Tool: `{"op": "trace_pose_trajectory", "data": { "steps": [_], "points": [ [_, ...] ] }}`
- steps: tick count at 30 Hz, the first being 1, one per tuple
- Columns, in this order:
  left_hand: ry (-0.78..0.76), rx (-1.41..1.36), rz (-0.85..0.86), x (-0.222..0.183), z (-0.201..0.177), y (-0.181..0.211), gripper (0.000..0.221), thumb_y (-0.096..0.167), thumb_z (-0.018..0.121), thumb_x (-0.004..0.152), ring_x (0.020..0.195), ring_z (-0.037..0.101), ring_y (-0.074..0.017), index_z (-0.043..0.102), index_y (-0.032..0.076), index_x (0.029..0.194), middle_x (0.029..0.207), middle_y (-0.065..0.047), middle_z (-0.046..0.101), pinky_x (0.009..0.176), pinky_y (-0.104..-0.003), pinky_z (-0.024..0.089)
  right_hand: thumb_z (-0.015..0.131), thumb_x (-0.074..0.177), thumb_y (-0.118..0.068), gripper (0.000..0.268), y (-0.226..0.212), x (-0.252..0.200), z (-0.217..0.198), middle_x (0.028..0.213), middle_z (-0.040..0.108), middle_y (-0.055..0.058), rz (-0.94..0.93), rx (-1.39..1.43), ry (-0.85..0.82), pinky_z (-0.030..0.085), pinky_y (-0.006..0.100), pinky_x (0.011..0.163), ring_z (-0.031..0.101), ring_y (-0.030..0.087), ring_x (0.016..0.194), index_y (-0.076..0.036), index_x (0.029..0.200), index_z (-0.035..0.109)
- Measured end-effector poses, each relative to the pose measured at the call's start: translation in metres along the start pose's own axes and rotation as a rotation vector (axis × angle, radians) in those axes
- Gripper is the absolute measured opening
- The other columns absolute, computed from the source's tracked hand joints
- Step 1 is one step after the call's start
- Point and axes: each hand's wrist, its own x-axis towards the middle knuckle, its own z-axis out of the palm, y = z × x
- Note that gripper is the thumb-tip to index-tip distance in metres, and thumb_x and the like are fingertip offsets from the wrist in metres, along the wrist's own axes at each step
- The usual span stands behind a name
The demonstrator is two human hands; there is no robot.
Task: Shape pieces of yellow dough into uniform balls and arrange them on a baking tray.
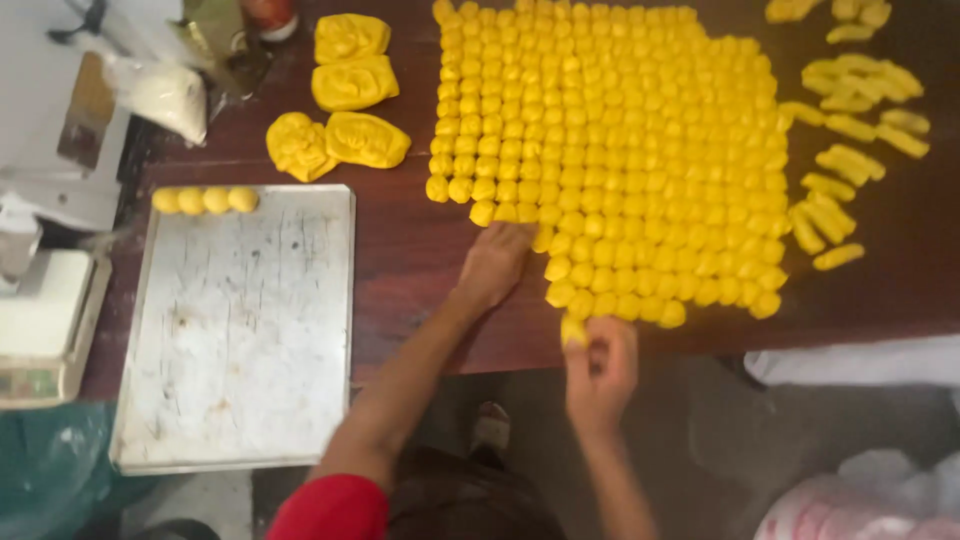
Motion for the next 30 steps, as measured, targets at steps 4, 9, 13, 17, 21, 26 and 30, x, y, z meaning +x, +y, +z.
{"op": "trace_pose_trajectory", "data": {
  "steps": [4, 9, 13, 17, 21, 26, 30],
  "points": [
    [0.163, -0.112, -0.214, -0.053, -0.086, 0.029, 0.023, 0.011, 0.063, 0.097, 0.113, 0.062, -0.0349, 0.07, 0.004, 0.118, 0.12, -0.013, 0.068, 0.097, -0.044, 0.051, 0.069, 0.094, -0.012, 0.016, 0.02, -0.02, -0.011, 0.111, 0.064, 0.008, 0.065, 0.183, -0.075, 0.057, 0.029, 0.069, 0.065, 0.019, 0.091, -0.005, 0.105, 0.059],
    [-0.094, 0.471, -0.172, -0.164, -0.1, -0.04, 0.02, 0.014, 0.069, 0.079, 0.109, 0.06, -0.0368, 0.068, 0.006, 0.098, 0.107, -0.012, 0.067, 0.088, -0.051, 0.048, 0.077, 0.084, -0.022, 0.026, 0.053, 0.011, 0.035, 0.091, 0.062, 0.014, -0.395, -0.388, -0.366, 0.051, 0.046, 0.071, 0.062, 0.034, 0.084, -0.006, 0.1, 0.062],
    [-0.064, 0.296, -0.498, -0.124, -0.084, -0.034, 0.02, 0.019, 0.063, 0.094, 0.103, 0.058, -0.0374, 0.07, 0.014, 0.112, 0.104, -0.015, 0.062, 0.091, -0.052, 0.045, 0.076, 0.086, -0.026, 0.024, 0.039, 0.035, 0.116, 0.085, 0.058, 0.014, -0.674, -0.573, -0.422, 0.046, 0.05, 0.067, 0.059, 0.036, 0.08, -0.009, 0.092, 0.06],
    [-0.156, 0.345, -0.467, -0.121, -0.06, -0.025, 0.024, 0.024, 0.063, 0.089, 0.104, 0.059, -0.0332, 0.066, 0.011, 0.109, 0.108, -0.013, 0.062, 0.089, -0.048, 0.045, 0.074, 0.089, -0.026, 0.02, 0.035, 0.018, 0.108, 0.084, 0.058, 0.011, -0.732, -0.576, -0.482, 0.045, 0.048, 0.067, 0.058, 0.034, 0.079, -0.011, 0.084, 0.06],
    [-0.193, 0.221, -0.114, -0.154, -0.081, -0.053, 0.029, 0.022, 0.061, 0.087, 0.103, 0.058, -0.0283, 0.067, 0.015, 0.114, 0.106, -0.009, 0.062, 0.09, -0.046, 0.044, 0.078, 0.085, -0.028, 0.028, 0.093, 0.033, 0.088, 0.074, 0.057, 0.012, -0.711, -0.642, -0.602, 0.045, 0.047, 0.063, 0.056, 0.034, 0.07, -0.013, 0.071, 0.059],
    [-0.195, 0.097, -0.151, -0.095, -0.082, -0.043, 0.029, 0.019, 0.059, 0.09, 0.108, 0.057, -0.0314, 0.066, 0.009, 0.117, 0.109, -0.012, 0.063, 0.093, -0.045, 0.043, 0.074, 0.087, -0.022, 0.019, 0.072, 0.044, 0.154, 0.085, 0.059, 0.011, -0.595, -0.814, -0.489, 0.047, 0.048, 0.072, 0.059, 0.035, 0.083, -0.011, 0.081, 0.06],
    [-0.013, 0.111, -0.028, -0.134, -0.092, -0.056, 0.041, 0.02, 0.059, 0.082, 0.114, 0.058, -0.0309, 0.065, 0.008, 0.12, 0.115, -0.012, 0.064, 0.103, -0.048, 0.043, 0.072, 0.086, -0.028, 0.019, 0.049, 0.029, 0.118, 0.081, 0.059, 0.012, -0.707, -0.616, -0.509, 0.047, 0.047, 0.062, 0.058, 0.035, 0.072, -0.013, 0.08, 0.063]
  ]
}}
